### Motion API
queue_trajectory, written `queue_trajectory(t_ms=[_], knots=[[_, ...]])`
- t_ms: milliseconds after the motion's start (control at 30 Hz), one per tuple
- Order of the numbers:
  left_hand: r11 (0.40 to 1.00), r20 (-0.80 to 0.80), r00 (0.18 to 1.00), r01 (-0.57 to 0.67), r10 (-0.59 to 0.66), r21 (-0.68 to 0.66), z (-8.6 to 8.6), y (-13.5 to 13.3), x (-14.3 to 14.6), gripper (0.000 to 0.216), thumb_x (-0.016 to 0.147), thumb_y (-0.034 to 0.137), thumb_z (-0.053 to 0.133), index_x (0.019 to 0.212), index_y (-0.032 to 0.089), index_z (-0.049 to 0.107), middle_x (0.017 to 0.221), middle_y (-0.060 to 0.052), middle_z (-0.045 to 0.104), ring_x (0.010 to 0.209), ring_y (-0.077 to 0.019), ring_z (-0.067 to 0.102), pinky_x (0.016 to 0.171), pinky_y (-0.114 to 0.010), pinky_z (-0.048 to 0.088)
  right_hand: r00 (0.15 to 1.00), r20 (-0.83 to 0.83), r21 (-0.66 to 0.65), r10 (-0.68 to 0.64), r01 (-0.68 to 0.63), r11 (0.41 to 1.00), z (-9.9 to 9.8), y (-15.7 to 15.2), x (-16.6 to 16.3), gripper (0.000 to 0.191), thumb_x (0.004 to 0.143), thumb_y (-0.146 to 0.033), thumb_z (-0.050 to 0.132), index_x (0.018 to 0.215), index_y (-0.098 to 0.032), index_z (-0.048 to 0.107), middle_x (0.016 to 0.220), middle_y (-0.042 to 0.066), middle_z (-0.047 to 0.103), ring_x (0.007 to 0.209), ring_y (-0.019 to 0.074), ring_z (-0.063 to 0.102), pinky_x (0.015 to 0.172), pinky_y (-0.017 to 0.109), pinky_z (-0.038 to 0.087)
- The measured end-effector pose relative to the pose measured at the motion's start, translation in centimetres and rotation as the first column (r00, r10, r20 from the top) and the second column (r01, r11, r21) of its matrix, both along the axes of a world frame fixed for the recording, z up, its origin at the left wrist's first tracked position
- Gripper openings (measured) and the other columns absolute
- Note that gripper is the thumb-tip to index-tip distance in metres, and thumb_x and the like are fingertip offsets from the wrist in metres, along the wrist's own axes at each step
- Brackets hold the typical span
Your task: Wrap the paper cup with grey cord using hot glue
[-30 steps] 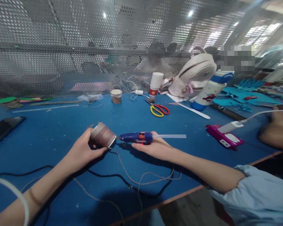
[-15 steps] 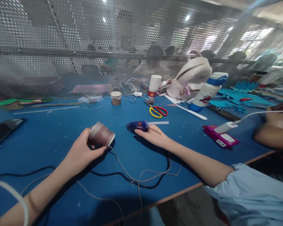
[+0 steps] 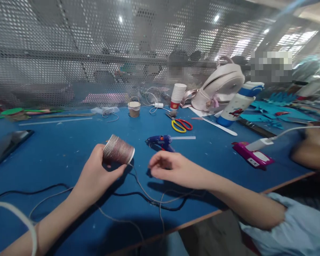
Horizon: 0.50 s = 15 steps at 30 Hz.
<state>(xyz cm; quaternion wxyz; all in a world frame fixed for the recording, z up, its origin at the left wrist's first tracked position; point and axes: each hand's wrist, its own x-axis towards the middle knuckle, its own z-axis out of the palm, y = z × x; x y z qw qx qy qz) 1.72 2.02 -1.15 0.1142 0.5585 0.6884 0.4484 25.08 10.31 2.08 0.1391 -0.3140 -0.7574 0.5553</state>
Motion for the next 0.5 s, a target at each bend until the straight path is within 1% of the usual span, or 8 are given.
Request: queue_trajectory(t_ms=[67,100,167,233,267,367,433,500], knots=[[1.0,0.001,1.0,-0.003,0.003,0.003,-0.2,-0.2,0.2,0.034,0.069,0.043,0.074,0.087,0.025,0.052,0.077,0.003,0.053,0.064,-0.0184,0.055,0.059,-0.034,0.046,0.995,-0.071,-0.264,-0.07,0.049,0.963,-1.5,-0.3,-2.8,0.03,0.073,-0.025,0.082,0.094,-0.017,0.061,0.086,0.0,0.067,0.079,0.0114,0.063,0.079,0.026,0.05],[1.0,-0.004,1.0,-0.011,0.011,0.0,-0.3,-0.3,0.3,0.034,0.069,0.043,0.074,0.087,0.025,0.052,0.077,0.003,0.053,0.064,-0.0186,0.055,0.059,-0.034,0.046,0.987,-0.105,-0.377,-0.123,0.075,0.923,-2.1,-0.4,-3.9,0.037,0.066,-0.024,0.087,0.091,-0.017,0.061,0.083,-0.001,0.066,0.077,0.0102,0.063,0.079,0.025,0.05],[1.0,-0.018,0.999,-0.029,0.029,-0.004,-0.4,-0.4,0.3,0.032,0.069,0.042,0.072,0.086,0.025,0.052,0.076,0.003,0.052,0.064,-0.0186,0.054,0.059,-0.034,0.045,0.972,-0.178,-0.584,-0.151,0.018,0.811,-2.9,-0.5,-5.4,0.044,0.059,-0.03,0.092,0.086,-0.016,0.06,0.079,-0.001,0.066,0.072,0.0103,0.066,0.077,0.025,0.053],[1.0,-0.028,0.999,-0.029,0.029,-0.009,-0.4,-0.4,0.2,0.032,0.069,0.042,0.071,0.086,0.025,0.051,0.077,0.003,0.052,0.064,-0.0185,0.054,0.059,-0.033,0.045,0.965,-0.225,-0.667,-0.137,-0.051,0.743,-3.0,-0.6,-5.9,0.044,0.06,-0.036,0.091,0.082,-0.015,0.058,0.077,0.0,0.067,0.06,0.0088,0.063,0.066,0.025,0.054],[1.0,-0.033,0.999,-0.024,0.024,-0.013,-0.4,-0.4,0.2,0.032,0.069,0.042,0.071,0.086,0.025,0.051,0.076,0.003,0.052,0.064,-0.0186,0.054,0.059,-0.033,0.045,0.967,-0.221,-0.664,-0.123,-0.057,0.745,-2.9,-0.6,-5.9,0.041,0.063,-0.036,0.089,0.081,-0.015,0.058,0.075,0.0,0.067,0.051,0.0066,0.057,0.057,0.024,0.052],[0.999,-0.049,0.999,-0.01,0.008,-0.046,-0.6,-0.2,0.2,0.034,0.068,0.045,0.071,0.084,0.025,0.049,0.074,0.004,0.051,0.063,-0.0186,0.052,0.057,-0.033,0.043,0.986,-0.107,-0.489,-0.131,0.062,0.87,-2.2,-0.7,-5.4,0.022,0.077,-0.026,0.077,0.076,-0.016,0.058,0.061,-0.006,0.058,0.04,0.0029,0.036,0.041,0.019,0.033],[0.997,-0.057,0.998,-0.001,-0.004,-0.083,-0.6,-0.2,0.2,0.034,0.068,0.046,0.071,0.083,0.025,0.048,0.071,0.004,0.05,0.061,-0.0184,0.051,0.055,-0.032,0.041,0.99,-0.054,-0.234,-0.131,0.115,0.965,-1.9,-0.7,-5.0,0.014,0.082,-0.017,0.07,0.073,-0.016,0.059,0.056,-0.008,0.05,0.044,0.0043,0.036,0.044,0.019,0.03],[0.993,-0.054,0.999,0.001,-0.007,-0.115,-0.6,-0.2,0.4,0.034,0.068,0.046,0.07,0.08,0.025,0.047,0.068,0.005,0.049,0.059,-0.0177,0.049,0.053,-0.03,0.038,0.993,-0.065,0.07,-0.098,0.102,0.992,-2.0,-0.7,-4.7,0.012,0.083,-0.012,0.066,0.072,-0.015,0.061,0.056,-0.009,0.046,0.05,0.0053,0.038,0.05,0.019,0.031]])
